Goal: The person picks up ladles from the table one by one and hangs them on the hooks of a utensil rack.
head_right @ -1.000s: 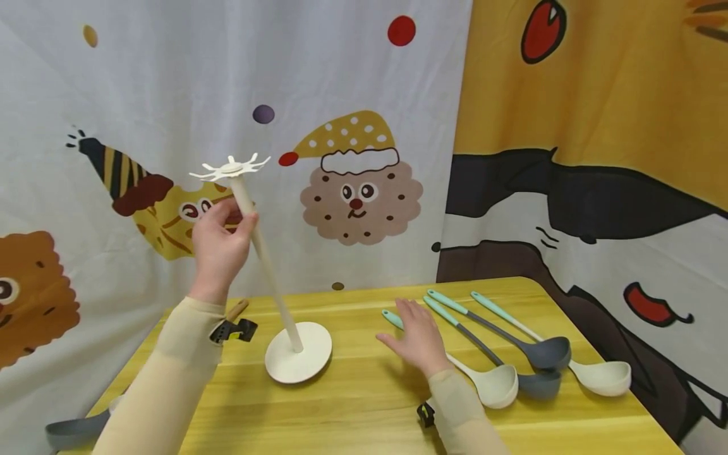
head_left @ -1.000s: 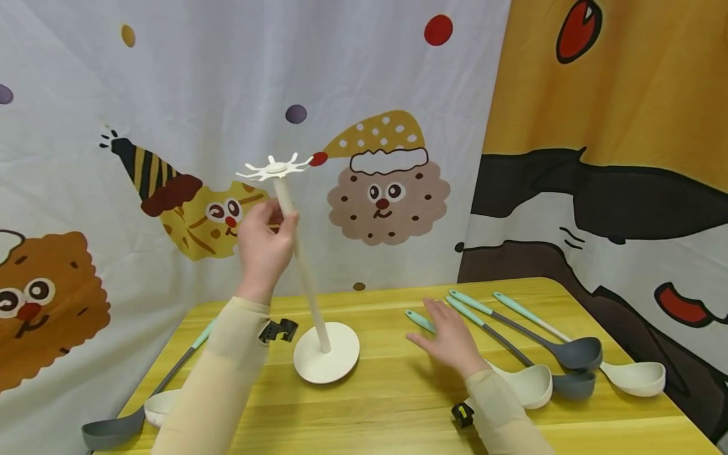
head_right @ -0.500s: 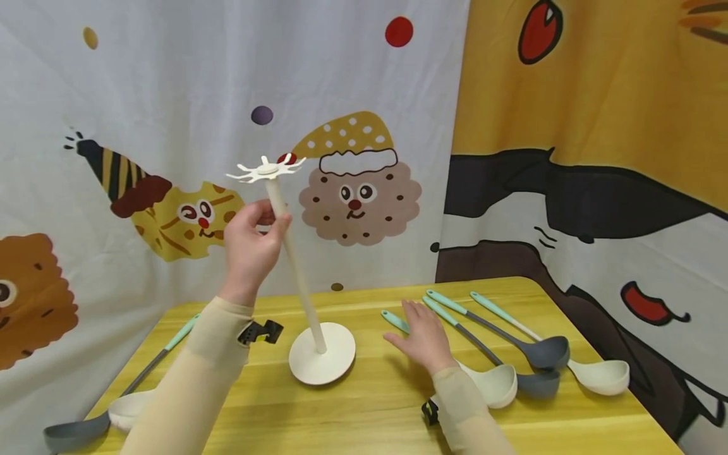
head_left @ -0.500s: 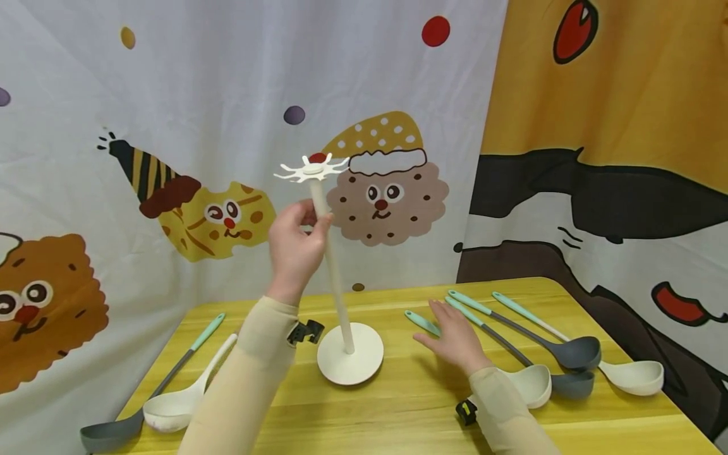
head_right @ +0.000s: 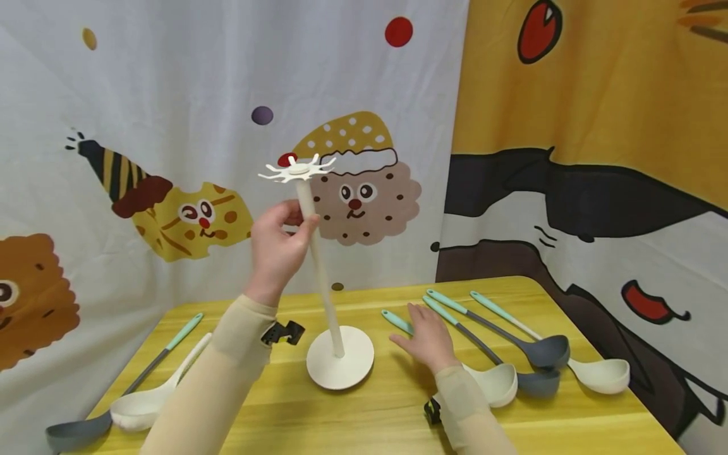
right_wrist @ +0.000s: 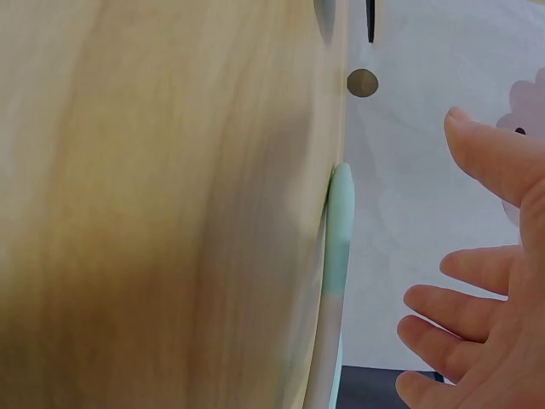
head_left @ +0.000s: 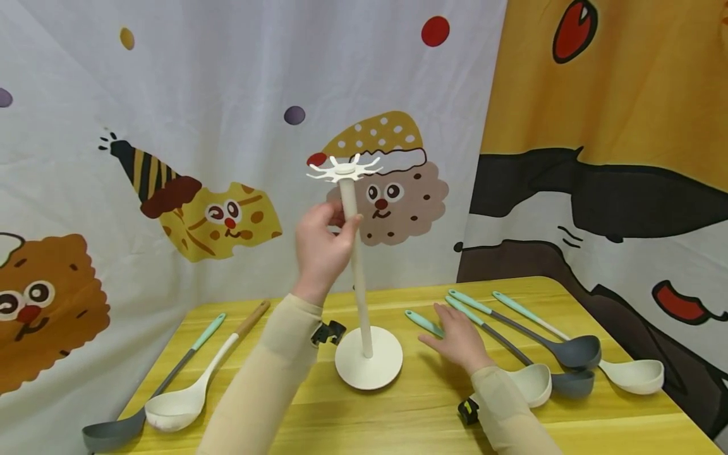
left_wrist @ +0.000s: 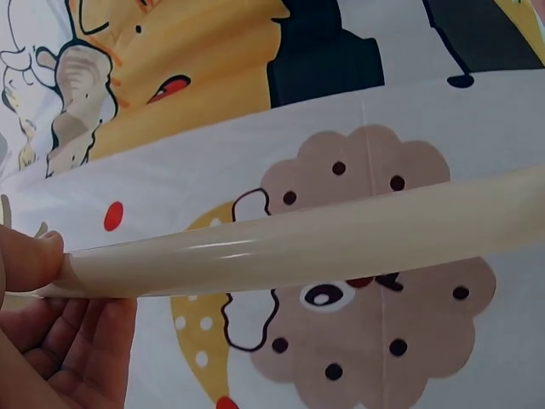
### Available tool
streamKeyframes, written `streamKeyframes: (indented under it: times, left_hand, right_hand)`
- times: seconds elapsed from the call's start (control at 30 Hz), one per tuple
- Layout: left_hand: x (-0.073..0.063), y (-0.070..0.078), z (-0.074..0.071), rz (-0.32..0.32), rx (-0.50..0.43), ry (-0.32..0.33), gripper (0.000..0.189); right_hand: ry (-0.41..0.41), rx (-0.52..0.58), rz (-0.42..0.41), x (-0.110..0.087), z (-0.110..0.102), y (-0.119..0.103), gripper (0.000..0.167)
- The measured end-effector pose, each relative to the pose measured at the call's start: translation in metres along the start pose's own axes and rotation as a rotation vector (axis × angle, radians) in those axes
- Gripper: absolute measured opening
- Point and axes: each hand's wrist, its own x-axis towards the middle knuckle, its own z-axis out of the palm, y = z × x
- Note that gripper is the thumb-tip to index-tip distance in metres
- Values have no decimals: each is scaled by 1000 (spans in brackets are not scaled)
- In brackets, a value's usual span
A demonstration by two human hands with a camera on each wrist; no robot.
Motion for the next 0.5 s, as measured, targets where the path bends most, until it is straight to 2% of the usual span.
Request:
streamKeyframes:
  times: [0.2, 0.5]
  left_hand:
    - [-2, 6, 10, -23, -23, -10, 14]
    - [-4, 9, 20, -20, -8, -15, 14]
  right_hand:
    - [-17, 1, 13, 0, -1, 0, 80]
    - [-46, -13, 29, 2, -4, 1, 80]
